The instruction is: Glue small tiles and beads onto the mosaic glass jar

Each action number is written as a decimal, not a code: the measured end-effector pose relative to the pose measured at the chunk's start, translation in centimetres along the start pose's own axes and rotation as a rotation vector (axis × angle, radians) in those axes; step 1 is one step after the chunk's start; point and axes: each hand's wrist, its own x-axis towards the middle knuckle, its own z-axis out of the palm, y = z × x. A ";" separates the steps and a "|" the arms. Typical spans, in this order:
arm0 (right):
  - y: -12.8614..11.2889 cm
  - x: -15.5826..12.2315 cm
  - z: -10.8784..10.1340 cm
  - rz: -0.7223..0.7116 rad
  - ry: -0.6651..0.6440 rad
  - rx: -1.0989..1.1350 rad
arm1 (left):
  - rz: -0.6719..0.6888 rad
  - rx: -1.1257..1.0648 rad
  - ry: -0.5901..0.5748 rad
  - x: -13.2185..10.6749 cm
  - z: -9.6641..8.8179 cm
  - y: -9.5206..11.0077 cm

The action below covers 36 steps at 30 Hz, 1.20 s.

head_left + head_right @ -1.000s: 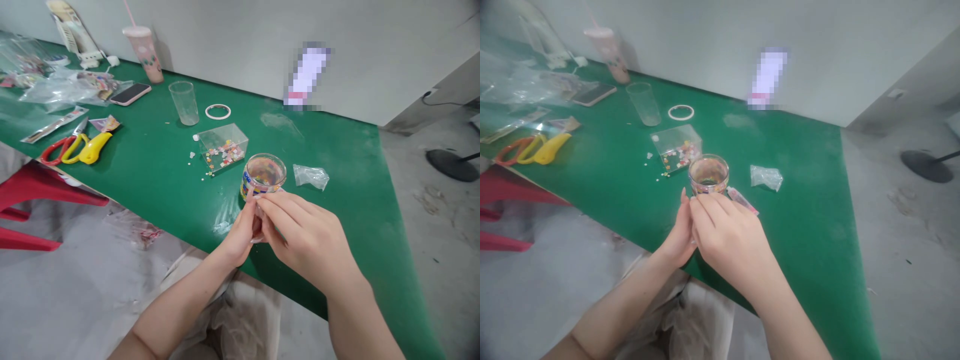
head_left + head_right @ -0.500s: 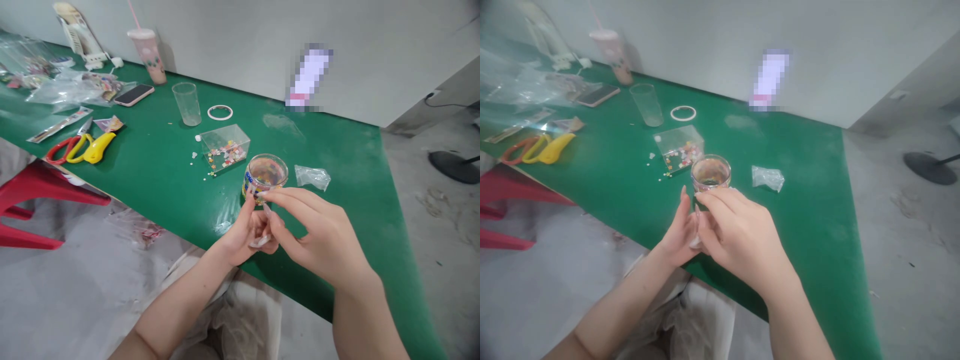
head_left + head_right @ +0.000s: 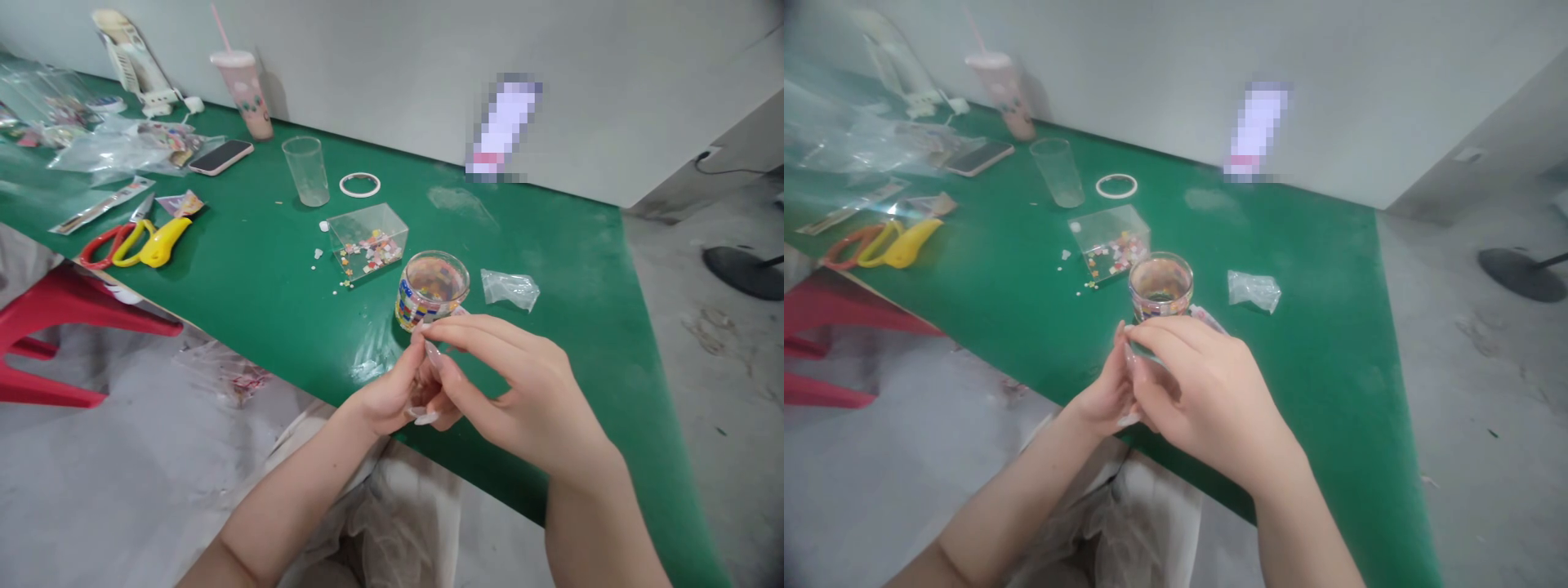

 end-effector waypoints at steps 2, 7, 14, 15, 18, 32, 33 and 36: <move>0.0 0.0 0.0 -0.006 0.001 -0.003 | -0.012 -0.017 0.078 0.0 0.1 0.0; 0.1 0.1 -0.1 -0.030 -0.009 -0.037 | 0.027 -0.048 0.115 0.4 0.2 0.3; 0.3 0.1 0.6 -0.167 0.052 -0.233 | 0.196 -0.063 0.023 0.8 0.4 0.9; 0.3 0.0 0.7 -0.182 0.072 -0.262 | 0.203 -0.070 0.032 0.8 0.4 0.8; 0.3 0.0 1.3 -0.208 0.117 -0.336 | 0.177 -0.103 0.082 0.9 0.1 0.6; 0.1 0.6 1.4 -0.176 0.155 -0.428 | 0.065 -0.173 0.307 1.0 0.2 0.5; 0.1 0.6 1.4 -0.174 0.157 -0.428 | 0.059 -0.175 0.297 1.0 0.2 0.4; 0.2 0.6 1.4 -0.167 0.157 -0.420 | 0.055 -0.175 0.277 1.0 0.1 0.4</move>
